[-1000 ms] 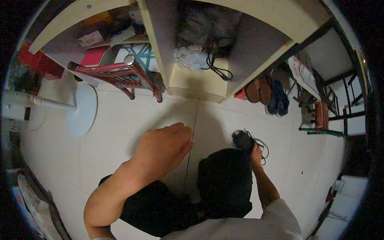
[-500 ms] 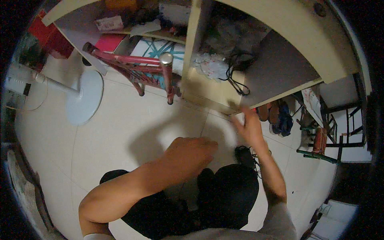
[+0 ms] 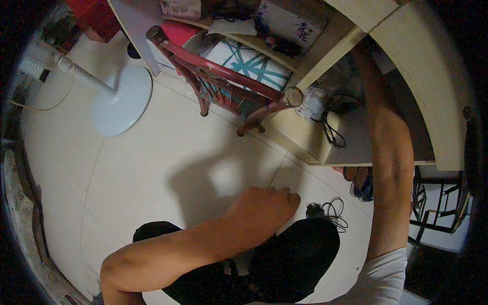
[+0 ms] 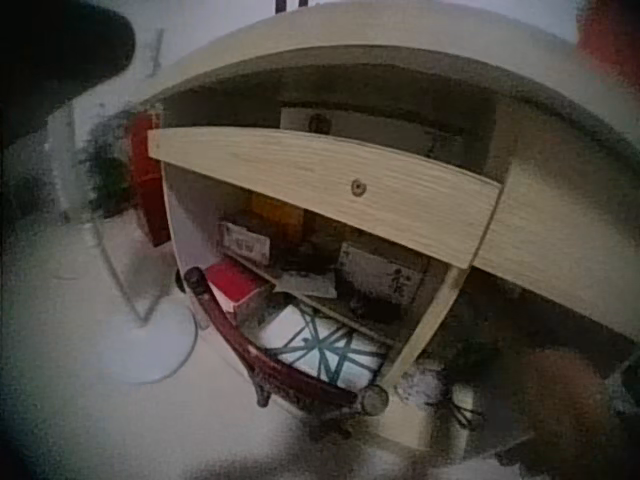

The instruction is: The person walks from a bathroom to a living area, retrieves a screwdriver and a wrench from a toolkit on the floor, returns to the bathroom, and uses the screwdriver to work on the sink drain before wiping the sink with a cloth.

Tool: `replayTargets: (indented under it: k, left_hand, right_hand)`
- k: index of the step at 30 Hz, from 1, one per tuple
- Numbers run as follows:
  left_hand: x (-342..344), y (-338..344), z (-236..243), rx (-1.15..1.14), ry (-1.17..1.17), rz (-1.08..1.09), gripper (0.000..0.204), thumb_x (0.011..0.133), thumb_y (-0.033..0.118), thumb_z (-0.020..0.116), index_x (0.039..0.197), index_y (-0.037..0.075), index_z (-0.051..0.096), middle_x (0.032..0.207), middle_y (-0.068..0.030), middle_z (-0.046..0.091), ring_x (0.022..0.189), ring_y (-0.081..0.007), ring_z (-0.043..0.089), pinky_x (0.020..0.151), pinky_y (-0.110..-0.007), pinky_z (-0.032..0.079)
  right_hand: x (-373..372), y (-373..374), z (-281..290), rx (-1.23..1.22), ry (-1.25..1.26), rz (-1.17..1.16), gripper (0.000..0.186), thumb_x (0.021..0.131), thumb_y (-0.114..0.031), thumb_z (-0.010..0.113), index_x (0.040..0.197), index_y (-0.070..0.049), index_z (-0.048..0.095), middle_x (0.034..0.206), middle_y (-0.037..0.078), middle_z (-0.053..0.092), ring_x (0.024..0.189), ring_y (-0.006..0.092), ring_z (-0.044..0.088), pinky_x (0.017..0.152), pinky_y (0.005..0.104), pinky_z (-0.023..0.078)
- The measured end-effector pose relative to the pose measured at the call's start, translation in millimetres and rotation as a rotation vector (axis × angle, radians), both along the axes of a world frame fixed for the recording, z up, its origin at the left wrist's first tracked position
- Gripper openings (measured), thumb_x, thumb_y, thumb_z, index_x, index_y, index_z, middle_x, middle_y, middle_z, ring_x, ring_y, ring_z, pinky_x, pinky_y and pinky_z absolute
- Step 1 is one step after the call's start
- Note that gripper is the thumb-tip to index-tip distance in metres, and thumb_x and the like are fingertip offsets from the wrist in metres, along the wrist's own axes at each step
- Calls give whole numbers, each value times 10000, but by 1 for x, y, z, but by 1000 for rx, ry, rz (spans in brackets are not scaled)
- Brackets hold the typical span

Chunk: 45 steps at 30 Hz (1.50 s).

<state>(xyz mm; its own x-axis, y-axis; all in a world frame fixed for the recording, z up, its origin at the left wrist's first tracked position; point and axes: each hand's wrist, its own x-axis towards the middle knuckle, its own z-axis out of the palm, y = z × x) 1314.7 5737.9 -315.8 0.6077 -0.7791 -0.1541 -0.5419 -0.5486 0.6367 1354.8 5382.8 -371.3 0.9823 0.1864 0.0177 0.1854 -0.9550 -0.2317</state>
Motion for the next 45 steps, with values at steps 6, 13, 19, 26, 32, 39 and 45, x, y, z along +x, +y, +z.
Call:
replayTargets:
  k: [6,13,19,26,32,39,45]
  left_hand:
    - [5,-11,0,-176,-135,69,212,875,115,624,1053,0,608,1034,-176,696,939,-362,720,705,-488,605]
    - [10,-24,0,-56,-68,-6,204,906,167,624,1037,13,599,1040,-167,692,938,-371,710,730,-499,599]
    - [1,-22,-8,-55,50,-98,219,948,210,613,1052,19,588,1065,-187,667,982,-387,676,774,-519,578]
    - [-6,-20,-19,-131,-7,-15,236,954,231,622,1030,13,574,1003,-192,648,964,-416,655,790,-524,554]
    - [8,-27,-9,-110,8,15,230,940,227,646,979,17,560,963,-195,636,926,-428,649,765,-533,537]
    - [24,-10,-30,-73,31,26,231,935,230,658,959,24,556,933,-195,629,904,-428,647,750,-528,534]
    - [28,-27,-37,-61,86,16,236,934,228,658,965,20,548,938,-193,628,920,-425,653,771,-529,541]
  right_hand:
    - [148,32,64,203,-745,-5,290,914,-180,709,1125,10,647,1021,190,685,866,313,665,751,397,533]
    - [-60,-8,-40,-279,238,10,397,824,-154,731,1195,-64,621,1159,244,637,1042,461,620,869,525,534]
    - [-83,-39,-26,-68,403,53,318,904,-151,702,1208,-62,684,1309,232,623,1154,420,625,1001,457,517]
    - [112,26,-63,323,-87,-292,777,933,-455,695,1469,43,433,1429,267,551,1320,431,529,1091,453,417]
    - [259,-68,-128,619,-209,-785,945,907,-657,623,1539,6,389,1503,223,505,1396,357,475,1125,397,382]
    - [185,-19,-128,51,187,-566,734,970,-605,504,1380,-1,576,1395,256,591,1287,432,560,1075,484,449]
    - [176,-24,-115,196,-75,-738,728,885,-584,646,1255,43,641,1283,301,625,1161,484,599,1015,491,478]
